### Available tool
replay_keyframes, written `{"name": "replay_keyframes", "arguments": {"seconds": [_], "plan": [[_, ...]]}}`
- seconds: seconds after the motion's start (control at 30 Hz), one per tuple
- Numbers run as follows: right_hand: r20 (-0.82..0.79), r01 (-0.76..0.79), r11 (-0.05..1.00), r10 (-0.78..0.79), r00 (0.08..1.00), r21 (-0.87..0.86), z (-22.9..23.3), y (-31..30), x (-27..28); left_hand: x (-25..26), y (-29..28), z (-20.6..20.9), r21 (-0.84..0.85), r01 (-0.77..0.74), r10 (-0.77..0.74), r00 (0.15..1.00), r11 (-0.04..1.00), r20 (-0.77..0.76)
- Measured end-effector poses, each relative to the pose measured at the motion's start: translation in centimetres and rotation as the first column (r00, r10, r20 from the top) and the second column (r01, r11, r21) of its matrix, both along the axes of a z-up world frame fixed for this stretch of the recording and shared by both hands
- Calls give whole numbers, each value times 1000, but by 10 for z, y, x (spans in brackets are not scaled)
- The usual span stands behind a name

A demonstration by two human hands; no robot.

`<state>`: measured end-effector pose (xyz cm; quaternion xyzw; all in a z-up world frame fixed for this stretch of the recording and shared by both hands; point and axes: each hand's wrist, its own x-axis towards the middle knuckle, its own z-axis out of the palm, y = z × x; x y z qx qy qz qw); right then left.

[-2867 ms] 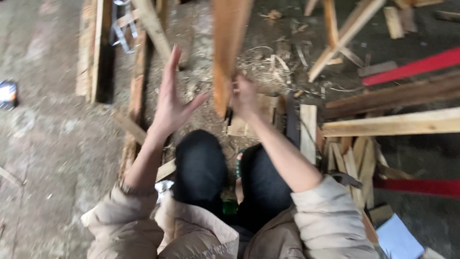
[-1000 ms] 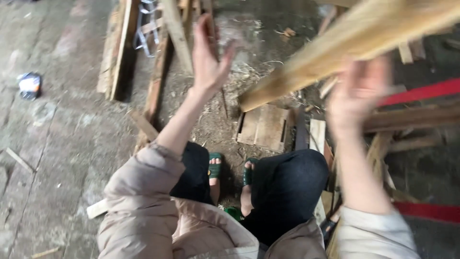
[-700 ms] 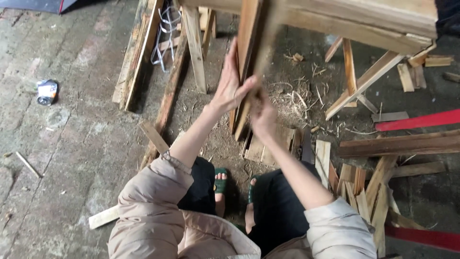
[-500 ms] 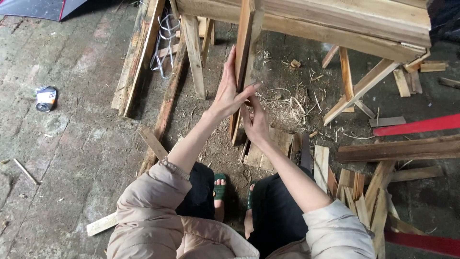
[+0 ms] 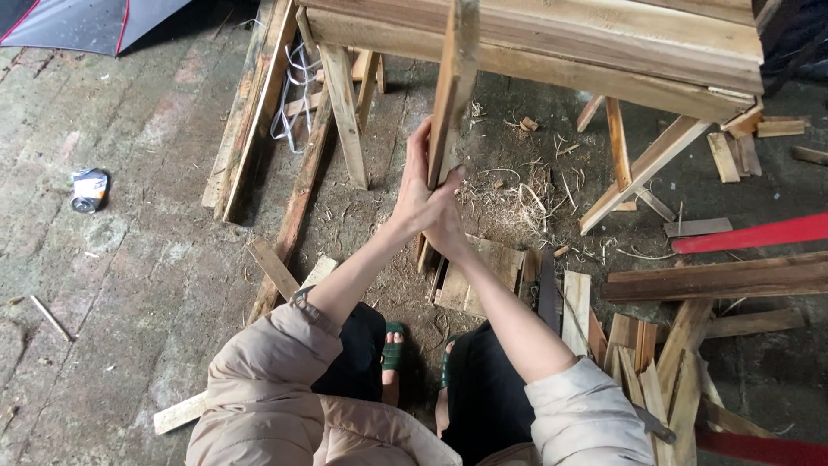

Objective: The person holds and aligns long wooden slats against the frame of a wooden table by hand.

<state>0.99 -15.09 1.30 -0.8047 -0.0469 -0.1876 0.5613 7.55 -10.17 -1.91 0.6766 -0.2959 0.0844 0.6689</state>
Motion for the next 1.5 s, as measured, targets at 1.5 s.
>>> {"name": "replay_keyframes", "arguments": {"seconds": [1.5], "plan": [[-128, 45, 994, -57, 990, -96, -78, -22, 32, 29, 31, 5, -116, 17, -41, 978, 993, -206]]}}
